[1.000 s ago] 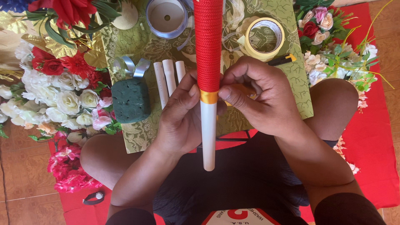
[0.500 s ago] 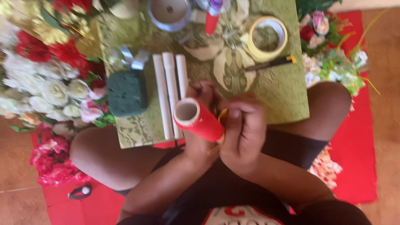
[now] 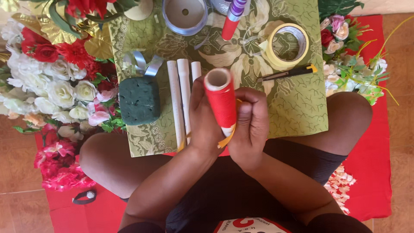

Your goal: The person wraps a yellow ribbon spirally around a white pipe that has one end already covered in red thread.

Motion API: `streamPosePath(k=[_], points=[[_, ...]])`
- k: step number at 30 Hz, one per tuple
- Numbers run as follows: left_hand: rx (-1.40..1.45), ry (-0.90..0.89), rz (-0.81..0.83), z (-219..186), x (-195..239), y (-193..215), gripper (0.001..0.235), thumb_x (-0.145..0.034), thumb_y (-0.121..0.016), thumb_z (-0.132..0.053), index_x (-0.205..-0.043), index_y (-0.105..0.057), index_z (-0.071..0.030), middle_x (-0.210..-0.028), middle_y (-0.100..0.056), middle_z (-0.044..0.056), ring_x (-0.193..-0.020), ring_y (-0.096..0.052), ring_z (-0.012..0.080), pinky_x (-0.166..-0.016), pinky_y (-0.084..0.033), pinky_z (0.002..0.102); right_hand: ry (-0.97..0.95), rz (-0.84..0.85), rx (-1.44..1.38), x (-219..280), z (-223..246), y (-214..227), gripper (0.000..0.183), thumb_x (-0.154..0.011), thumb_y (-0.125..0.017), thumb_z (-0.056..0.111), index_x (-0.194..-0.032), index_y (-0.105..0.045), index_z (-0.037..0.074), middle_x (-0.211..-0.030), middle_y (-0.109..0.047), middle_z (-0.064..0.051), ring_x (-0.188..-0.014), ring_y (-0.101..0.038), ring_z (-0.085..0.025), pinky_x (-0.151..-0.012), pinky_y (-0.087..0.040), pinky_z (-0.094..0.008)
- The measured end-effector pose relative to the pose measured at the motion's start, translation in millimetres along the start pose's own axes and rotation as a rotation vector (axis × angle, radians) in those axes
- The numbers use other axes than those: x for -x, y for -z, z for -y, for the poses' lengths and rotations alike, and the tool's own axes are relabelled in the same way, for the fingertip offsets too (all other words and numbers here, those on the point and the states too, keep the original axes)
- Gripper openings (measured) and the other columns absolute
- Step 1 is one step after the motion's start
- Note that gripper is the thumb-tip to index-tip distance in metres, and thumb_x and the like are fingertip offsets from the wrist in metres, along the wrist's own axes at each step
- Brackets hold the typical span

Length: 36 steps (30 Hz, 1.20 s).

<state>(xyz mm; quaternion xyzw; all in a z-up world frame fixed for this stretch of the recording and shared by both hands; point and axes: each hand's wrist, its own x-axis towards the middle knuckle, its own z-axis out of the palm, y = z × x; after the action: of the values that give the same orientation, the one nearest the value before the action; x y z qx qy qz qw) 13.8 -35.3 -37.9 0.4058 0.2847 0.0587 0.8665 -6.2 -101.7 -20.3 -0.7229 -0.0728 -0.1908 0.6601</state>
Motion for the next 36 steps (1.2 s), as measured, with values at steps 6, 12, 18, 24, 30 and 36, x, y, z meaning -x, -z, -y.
streamPosePath(k=[6, 12, 18, 24, 30, 36], points=[[0.011, 0.001, -0.045, 0.8, -12.8, -5.9, 0.022, -0.106, -0.054, -0.025, -0.112, -0.060, -0.004, -0.092, -0.067, 0.014, -0.075, -0.062, 0.0189, -0.073, -0.049, 0.032, -0.040, -0.002, -0.084, -13.3, -10.9, -3.9, 0.038, -0.113, -0.034, 0.029, -0.100, -0.061, 0.005, -0.069, -0.054, -0.006, -0.061, -0.045, -0.009, -0.063, -0.039, -0.026], [0.125, -0.046, 0.060, -9.1, -12.0, -19.2, 0.031, -0.113, -0.042, -0.034, -0.111, -0.059, -0.008, -0.090, -0.058, 0.005, -0.080, -0.060, 0.0147, -0.077, -0.048, 0.029, -0.149, 0.083, -0.129, -37.0, -7.3, -8.8, 0.043, -0.115, -0.029, 0.028, -0.092, -0.060, 0.009, -0.068, -0.052, 0.000, -0.063, -0.044, -0.007, -0.065, -0.040, -0.024], [-0.295, -0.442, 0.559, -33.9, -11.0, -8.3, 0.044, -0.100, -0.069, -0.032, -0.132, -0.060, -0.003, -0.123, -0.051, 0.008, -0.103, -0.047, 0.0155, -0.088, -0.042, 0.030, -0.230, 0.080, -0.044, -60.3, -9.2, 9.5, 0.034, -0.114, -0.036, 0.029, -0.097, -0.059, 0.010, -0.073, -0.048, 0.001, -0.068, -0.047, -0.010, -0.065, -0.039, -0.024], [-0.296, -0.457, 0.701, -60.8, -30.4, -8.9, 0.031, -0.101, -0.070, -0.019, -0.125, -0.066, -0.001, -0.116, -0.054, 0.010, -0.099, -0.057, 0.0164, -0.091, -0.050, 0.031, -0.233, 0.144, 0.056, -73.2, -0.6, 8.6, 0.028, -0.113, -0.040, 0.025, -0.104, -0.062, 0.009, -0.073, -0.050, -0.004, -0.071, -0.050, -0.016, -0.065, -0.042, -0.029], [-0.175, -0.281, 0.705, -49.6, -44.9, 9.6, 0.036, -0.104, -0.062, -0.024, -0.127, -0.059, 0.004, -0.105, -0.064, 0.022, -0.080, -0.071, 0.0259, -0.070, -0.063, 0.037, -0.244, 0.261, -0.141, -74.4, 9.3, 20.7, 0.051, -0.111, -0.029, 0.042, -0.120, -0.060, 0.002, -0.080, -0.052, -0.008, -0.065, -0.040, -0.011, -0.058, -0.039, -0.024], [-0.069, -0.104, 0.732, -57.3, -37.4, 6.8, 0.031, -0.106, -0.061, -0.029, -0.122, -0.059, -0.004, -0.103, -0.063, 0.006, -0.079, -0.062, 0.0140, -0.058, -0.057, 0.028, -0.315, 0.396, -0.419, -88.9, 7.5, 42.8, 0.024, -0.106, -0.059, 0.028, -0.110, -0.052, 0.005, -0.085, -0.047, -0.001, -0.066, -0.042, -0.009, -0.062, -0.037, -0.022]])
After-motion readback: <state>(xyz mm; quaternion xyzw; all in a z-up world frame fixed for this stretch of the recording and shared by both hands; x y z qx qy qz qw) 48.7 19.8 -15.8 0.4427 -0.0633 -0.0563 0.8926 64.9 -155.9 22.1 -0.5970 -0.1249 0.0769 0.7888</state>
